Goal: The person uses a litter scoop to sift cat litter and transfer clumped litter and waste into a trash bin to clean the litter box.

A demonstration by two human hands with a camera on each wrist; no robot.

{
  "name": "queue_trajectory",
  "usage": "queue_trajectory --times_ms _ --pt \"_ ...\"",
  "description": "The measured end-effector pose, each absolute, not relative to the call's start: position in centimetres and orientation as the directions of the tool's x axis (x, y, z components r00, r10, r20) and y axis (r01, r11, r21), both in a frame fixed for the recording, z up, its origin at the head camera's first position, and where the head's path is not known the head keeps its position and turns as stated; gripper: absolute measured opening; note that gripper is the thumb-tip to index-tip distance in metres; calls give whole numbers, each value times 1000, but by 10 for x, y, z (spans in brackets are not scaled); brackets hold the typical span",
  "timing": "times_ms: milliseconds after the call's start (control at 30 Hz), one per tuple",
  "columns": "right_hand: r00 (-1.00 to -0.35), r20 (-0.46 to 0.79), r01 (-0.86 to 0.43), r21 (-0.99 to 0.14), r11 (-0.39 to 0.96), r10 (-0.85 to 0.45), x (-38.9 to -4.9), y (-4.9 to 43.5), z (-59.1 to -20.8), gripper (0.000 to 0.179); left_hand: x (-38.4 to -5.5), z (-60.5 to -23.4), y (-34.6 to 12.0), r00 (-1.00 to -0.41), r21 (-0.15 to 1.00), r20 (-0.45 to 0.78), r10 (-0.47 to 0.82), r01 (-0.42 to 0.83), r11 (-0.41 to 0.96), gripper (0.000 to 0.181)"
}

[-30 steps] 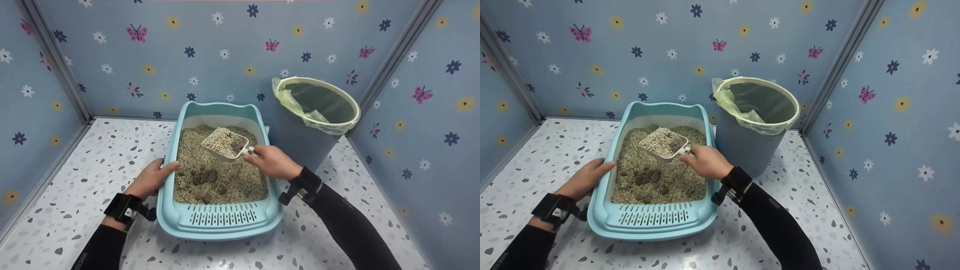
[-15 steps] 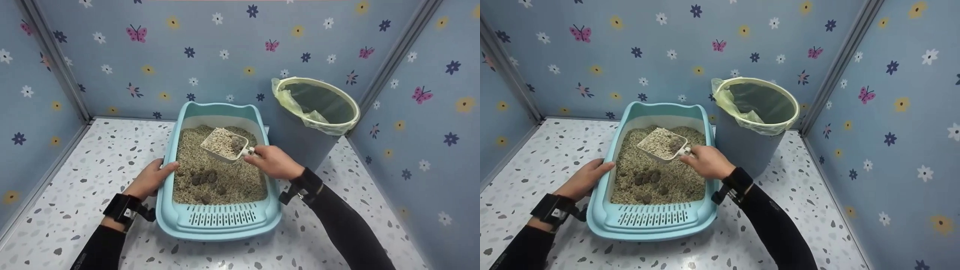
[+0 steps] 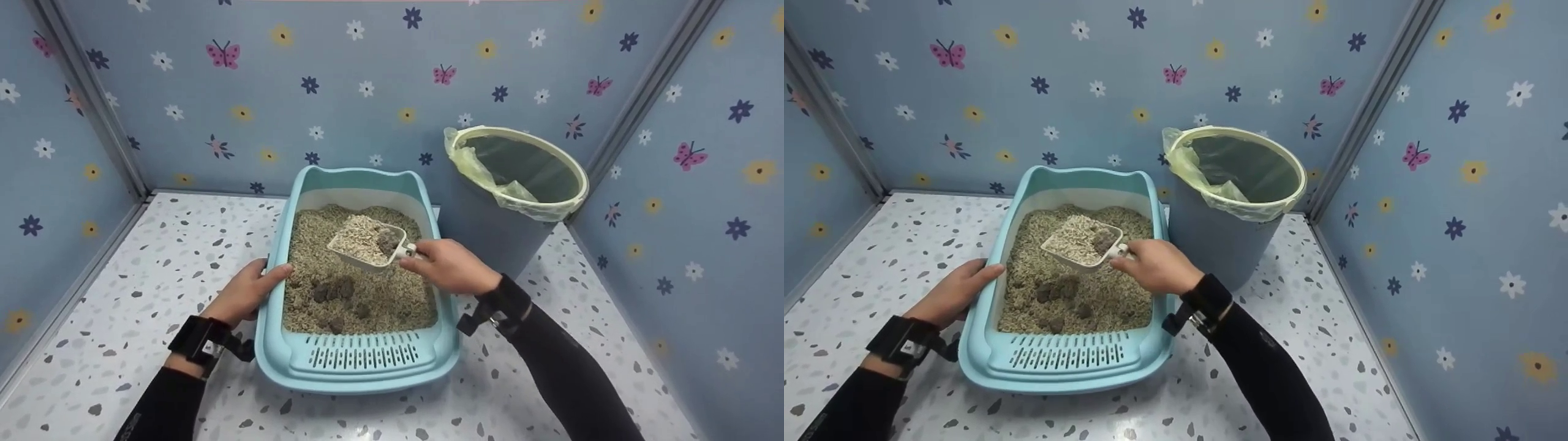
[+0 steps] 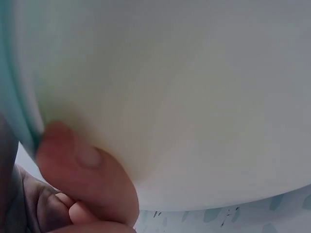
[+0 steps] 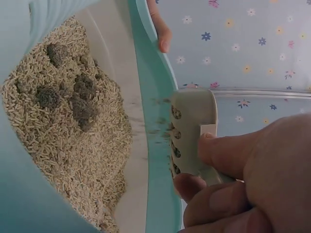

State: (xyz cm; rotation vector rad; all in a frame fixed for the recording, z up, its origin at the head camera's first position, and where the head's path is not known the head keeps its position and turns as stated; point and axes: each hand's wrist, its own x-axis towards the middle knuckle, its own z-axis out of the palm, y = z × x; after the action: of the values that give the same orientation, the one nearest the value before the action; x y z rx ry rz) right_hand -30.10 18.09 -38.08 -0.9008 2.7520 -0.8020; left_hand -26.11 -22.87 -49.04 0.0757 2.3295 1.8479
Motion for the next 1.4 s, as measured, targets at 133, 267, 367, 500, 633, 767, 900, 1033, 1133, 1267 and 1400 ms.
queue_trajectory --times_ms 133,267,367,500,633,767,900,1033,1133,1267,1400 --pt "-830 26 -483 -533 694 -558 -295 198 -381 28 -261 -492 -226 -983 973 -99 157 -62 224 61" --pt "-818 52 -507 -534 676 -573 -300 193 -383 34 -260 -491 -228 -984 976 -92 150 -59 209 59" --pt "-802 60 -528 -538 658 -595 -306 181 -386 38 -260 -491 -229 -985 977 -93 143 -62 205 60" --pt "-816 39 -498 -553 668 -576 -302 194 -388 33 -262 -492 -228 -983 972 -98 155 -61 227 63" --pt "-838 28 -463 -564 683 -545 -294 212 -387 29 -262 -491 -228 -982 967 -98 162 -56 247 64" --pt "-832 49 -481 -560 675 -553 -300 199 -386 36 -260 -490 -231 -984 966 -98 146 -59 252 65" --pt "-834 43 -477 -558 679 -550 -302 193 -386 37 -262 -490 -229 -983 967 -93 160 -51 249 62" --pt "-850 25 -450 -552 702 -525 -292 212 -381 34 -264 -490 -227 -980 969 -90 175 -46 242 61" --pt "-849 35 -461 -539 705 -528 -289 215 -379 35 -264 -489 -227 -982 971 -87 168 -45 236 63" --pt "-831 32 -481 -541 690 -555 -297 194 -381 38 -262 -490 -230 -984 971 -85 155 -47 234 66" --pt "-824 8 -476 -553 684 -567 -297 195 -382 36 -262 -490 -229 -983 973 -80 163 -42 226 62"
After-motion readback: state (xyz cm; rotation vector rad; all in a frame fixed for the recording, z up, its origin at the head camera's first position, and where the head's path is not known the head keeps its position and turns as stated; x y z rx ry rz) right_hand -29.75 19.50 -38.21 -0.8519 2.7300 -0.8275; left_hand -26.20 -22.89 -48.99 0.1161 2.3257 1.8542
